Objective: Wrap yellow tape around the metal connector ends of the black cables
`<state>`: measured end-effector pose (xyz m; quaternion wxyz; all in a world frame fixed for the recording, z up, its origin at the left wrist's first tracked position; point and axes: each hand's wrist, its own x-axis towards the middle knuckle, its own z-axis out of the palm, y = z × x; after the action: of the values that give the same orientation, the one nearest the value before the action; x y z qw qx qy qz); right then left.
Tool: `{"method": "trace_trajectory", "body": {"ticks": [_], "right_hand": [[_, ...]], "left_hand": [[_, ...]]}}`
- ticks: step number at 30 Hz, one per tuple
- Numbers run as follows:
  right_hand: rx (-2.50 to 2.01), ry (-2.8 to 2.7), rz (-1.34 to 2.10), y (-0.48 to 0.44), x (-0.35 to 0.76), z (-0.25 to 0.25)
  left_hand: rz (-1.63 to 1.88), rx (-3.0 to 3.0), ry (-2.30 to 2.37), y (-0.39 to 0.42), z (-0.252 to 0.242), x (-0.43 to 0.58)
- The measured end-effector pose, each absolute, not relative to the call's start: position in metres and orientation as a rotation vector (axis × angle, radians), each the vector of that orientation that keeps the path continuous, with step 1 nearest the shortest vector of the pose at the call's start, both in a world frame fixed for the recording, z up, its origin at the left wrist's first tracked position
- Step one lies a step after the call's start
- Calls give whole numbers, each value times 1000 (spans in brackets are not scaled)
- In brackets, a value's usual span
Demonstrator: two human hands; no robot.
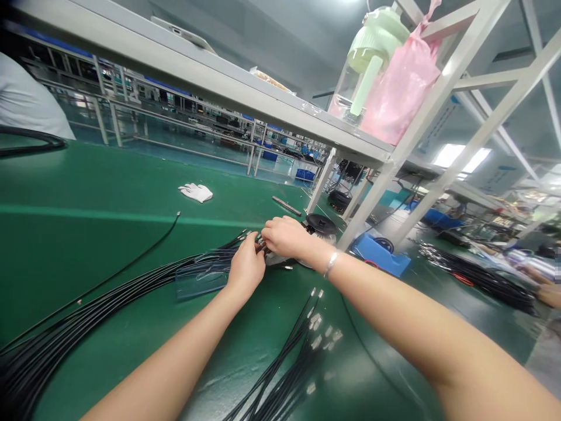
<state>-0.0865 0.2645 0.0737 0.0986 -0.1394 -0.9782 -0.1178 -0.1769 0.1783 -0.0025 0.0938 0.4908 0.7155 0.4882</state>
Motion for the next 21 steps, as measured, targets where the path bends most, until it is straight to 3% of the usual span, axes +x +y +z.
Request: {"method": "trace_trajectory", "body": {"ticks": [14, 21], "right_hand": [[-906, -1955, 781, 275, -75, 21], [-926, -1680, 1074, 273, -76, 23]], "left_hand": [[1395, 1469, 2201, 181, -4, -176], [1371, 1393, 2184, 185, 2, -182]]}}
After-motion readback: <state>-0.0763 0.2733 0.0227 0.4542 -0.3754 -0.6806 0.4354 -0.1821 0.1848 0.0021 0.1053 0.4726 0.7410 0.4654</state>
